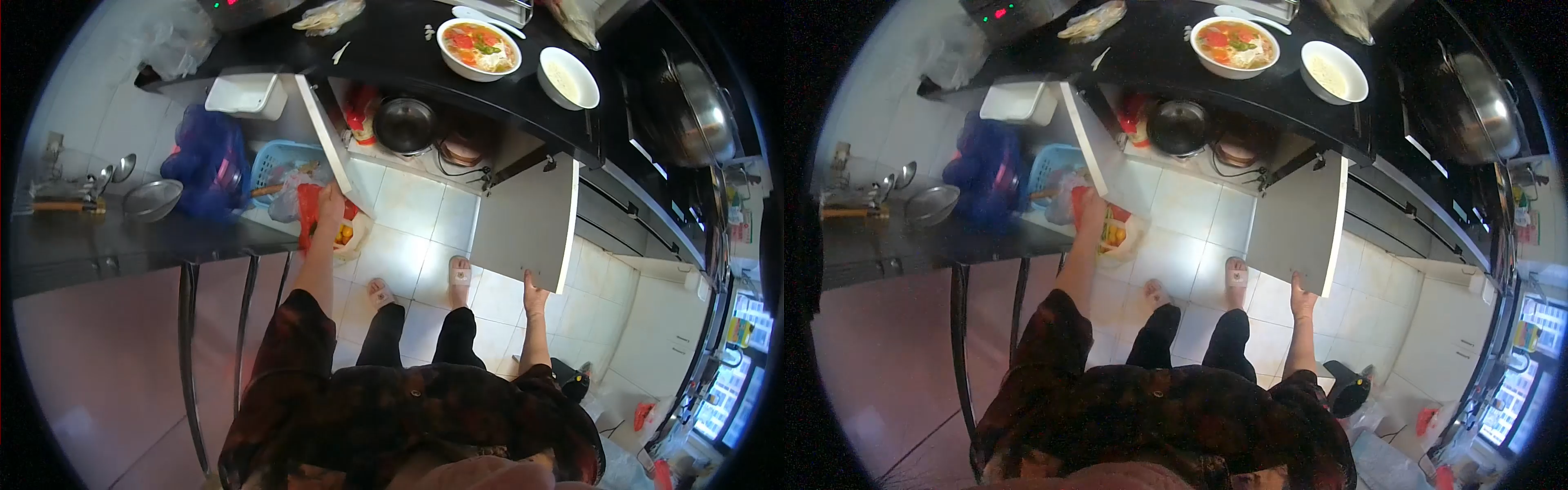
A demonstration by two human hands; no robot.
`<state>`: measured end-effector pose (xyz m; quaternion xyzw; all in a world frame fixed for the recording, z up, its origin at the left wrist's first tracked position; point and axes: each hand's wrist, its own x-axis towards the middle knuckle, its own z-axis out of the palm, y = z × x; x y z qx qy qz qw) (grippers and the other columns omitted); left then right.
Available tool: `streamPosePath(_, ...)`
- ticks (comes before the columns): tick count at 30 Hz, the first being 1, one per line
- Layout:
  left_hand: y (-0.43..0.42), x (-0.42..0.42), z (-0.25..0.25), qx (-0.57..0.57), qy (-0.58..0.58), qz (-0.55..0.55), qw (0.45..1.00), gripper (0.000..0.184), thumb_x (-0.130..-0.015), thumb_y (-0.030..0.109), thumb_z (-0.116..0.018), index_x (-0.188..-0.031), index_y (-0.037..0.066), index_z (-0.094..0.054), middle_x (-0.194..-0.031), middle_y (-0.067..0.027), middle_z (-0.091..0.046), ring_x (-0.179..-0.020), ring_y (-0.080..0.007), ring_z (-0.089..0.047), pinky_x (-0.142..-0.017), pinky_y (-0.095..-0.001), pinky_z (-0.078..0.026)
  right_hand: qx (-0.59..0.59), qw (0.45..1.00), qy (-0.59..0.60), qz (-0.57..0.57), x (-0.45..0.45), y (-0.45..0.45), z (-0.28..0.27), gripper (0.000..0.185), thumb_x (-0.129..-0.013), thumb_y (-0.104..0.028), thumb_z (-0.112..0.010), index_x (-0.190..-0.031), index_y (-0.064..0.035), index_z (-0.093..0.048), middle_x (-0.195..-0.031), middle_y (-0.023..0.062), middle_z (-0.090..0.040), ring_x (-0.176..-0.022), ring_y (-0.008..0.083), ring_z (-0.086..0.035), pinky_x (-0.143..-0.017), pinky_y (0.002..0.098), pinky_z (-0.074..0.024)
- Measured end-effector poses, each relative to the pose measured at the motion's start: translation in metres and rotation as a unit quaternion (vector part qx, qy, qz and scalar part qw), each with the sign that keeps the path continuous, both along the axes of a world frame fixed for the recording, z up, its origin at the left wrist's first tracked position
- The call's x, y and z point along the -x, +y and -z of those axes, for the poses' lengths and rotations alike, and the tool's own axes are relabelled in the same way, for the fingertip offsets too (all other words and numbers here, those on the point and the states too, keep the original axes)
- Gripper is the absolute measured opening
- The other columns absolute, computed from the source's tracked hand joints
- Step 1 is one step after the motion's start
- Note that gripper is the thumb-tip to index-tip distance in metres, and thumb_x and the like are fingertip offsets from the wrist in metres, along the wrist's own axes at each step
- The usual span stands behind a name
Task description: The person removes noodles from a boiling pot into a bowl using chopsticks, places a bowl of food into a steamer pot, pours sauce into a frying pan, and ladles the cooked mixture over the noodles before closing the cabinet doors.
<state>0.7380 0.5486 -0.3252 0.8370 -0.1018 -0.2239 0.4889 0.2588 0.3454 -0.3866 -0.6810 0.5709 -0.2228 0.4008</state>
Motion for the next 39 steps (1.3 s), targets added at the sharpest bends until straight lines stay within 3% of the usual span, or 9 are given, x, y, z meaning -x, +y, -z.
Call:
streamPosePath(5,-0.001,0.019,-0.044,0.044,0.066,-0.038,0.996,0.039,-0.093,0.029,-0.039,-0.094,-0.004,-0.059,-0.085,-0.0136,-0.060,-0.084,-0.0227,-0.054,-0.078,-0.0341,-0.042,-0.016,0.999,-0.047,0.014,-0.003,0.003,0.000,0.048,-0.083,-0.024,-0.066,-0.119,0.0026,-0.048,-0.114,0.0147,-0.054,-0.105,0.0242,-0.052,-0.091,0.0338,-0.0414)
streamPosePath(8,0.010,-0.006,0.022,0.084,0.014,0.007,0.996,0.046,-0.094,0.036,-0.038,-0.093,-0.004,-0.060,-0.081,-0.0174,-0.063,-0.077,-0.0234,-0.058,-0.072,-0.0327,-0.043,-0.045,0.998,-0.051,0.011,0.006,-0.004,0.011,0.051,-0.083,-0.028,-0.067,-0.120,0.0012,-0.048,-0.115,0.0145,-0.054,-0.103,0.0236,-0.052,-0.086,0.0347,-0.0447)
streamPosePath(15,0.016,-0.018,0.039,-0.013,-0.040,0.050,0.998,0.056,-0.093,0.044,-0.031,-0.092,-0.004,-0.060,-0.083,-0.0216,-0.062,-0.083,-0.0358,-0.059,-0.078,-0.0405,-0.042,-0.143,0.986,-0.052,0.071,-0.006,0.008,-0.013,0.055,-0.081,-0.033,-0.068,-0.120,-0.0013,-0.047,-0.113,0.0129,-0.054,-0.100,0.0237,-0.055,-0.077,0.0372,-0.0495)
streamPosePath(28,0.009,-0.007,0.004,-0.017,-0.050,0.051,0.997,0.048,-0.093,0.034,-0.034,-0.093,-0.006,-0.060,-0.088,-0.0227,-0.063,-0.084,-0.0347,-0.060,-0.076,-0.0418,-0.045,-0.203,0.975,-0.036,0.080,0.003,-0.003,0.016,0.052,-0.080,-0.037,-0.069,-0.116,-0.0040,-0.051,-0.104,0.0101,-0.059,-0.092,0.0219,-0.057,-0.064,0.0357,-0.0509)
streamPosePath(30,0.013,-0.016,0.027,-0.001,-0.084,0.044,0.996,0.043,-0.093,0.029,-0.034,-0.094,-0.006,-0.059,-0.086,-0.0212,-0.063,-0.084,-0.0324,-0.060,-0.075,-0.0395,-0.046,-0.157,0.984,-0.064,0.055,0.006,-0.003,0.028,0.048,-0.081,-0.034,-0.068,-0.114,-0.0029,-0.053,-0.102,0.0102,-0.060,-0.092,0.0218,-0.057,-0.067,0.0356,-0.0502)
streamPosePath(32,0.031,-0.047,0.081,-0.173,-0.267,0.224,0.921,0.036,-0.091,0.023,-0.036,-0.093,-0.004,-0.059,-0.084,-0.0212,-0.063,-0.084,-0.0321,-0.060,-0.074,-0.0390,-0.047,-0.113,0.989,-0.092,0.031,0.008,-0.001,0.035,0.043,-0.082,-0.031,-0.067,-0.111,-0.0018,-0.054,-0.100,0.0102,-0.061,-0.091,0.0216,-0.058,-0.069,0.0356,-0.0496)
streamPosePath(34,0.023,-0.033,0.041,-0.135,-0.170,0.182,0.959,0.031,-0.089,0.019,-0.038,-0.093,-0.003,-0.059,-0.085,-0.0219,-0.063,-0.082,-0.0331,-0.061,-0.073,-0.0396,-0.047,0.010,0.998,-0.066,-0.012,0.001,0.004,0.020,0.034,-0.084,-0.023,-0.064,-0.106,0.0015,-0.056,-0.097,0.0114,-0.062,-0.087,0.0227,-0.059,-0.074,0.0347,-0.0481)
streamPosePath(36,0.023,-0.019,0.023,-0.099,-0.073,0.143,0.982,0.026,-0.086,0.015,-0.040,-0.093,-0.002,-0.059,-0.086,-0.0226,-0.063,-0.081,-0.0341,-0.062,-0.072,-0.0402,-0.048,-0.015,0.999,-0.038,-0.005,-0.003,0.011,0.000,0.029,-0.083,-0.018,-0.062,-0.104,0.0025,-0.058,-0.097,0.0143,-0.064,-0.086,0.0259,-0.061,-0.078,0.0342,-0.0471)
streamPosePath(39,0.021,-0.018,0.022,-0.175,-0.369,0.149,0.901,0.025,-0.082,0.009,-0.041,-0.095,-0.001,-0.059,-0.084,-0.0176,-0.065,-0.068,-0.0271,-0.065,-0.058,-0.0369,-0.051,-0.062,0.998,0.009,-0.007,-0.002,0.004,-0.003,0.038,-0.080,-0.017,-0.064,-0.112,0.0014,-0.054,-0.103,0.0206,-0.061,-0.094,0.0358,-0.059,-0.083,0.0381,-0.0463)
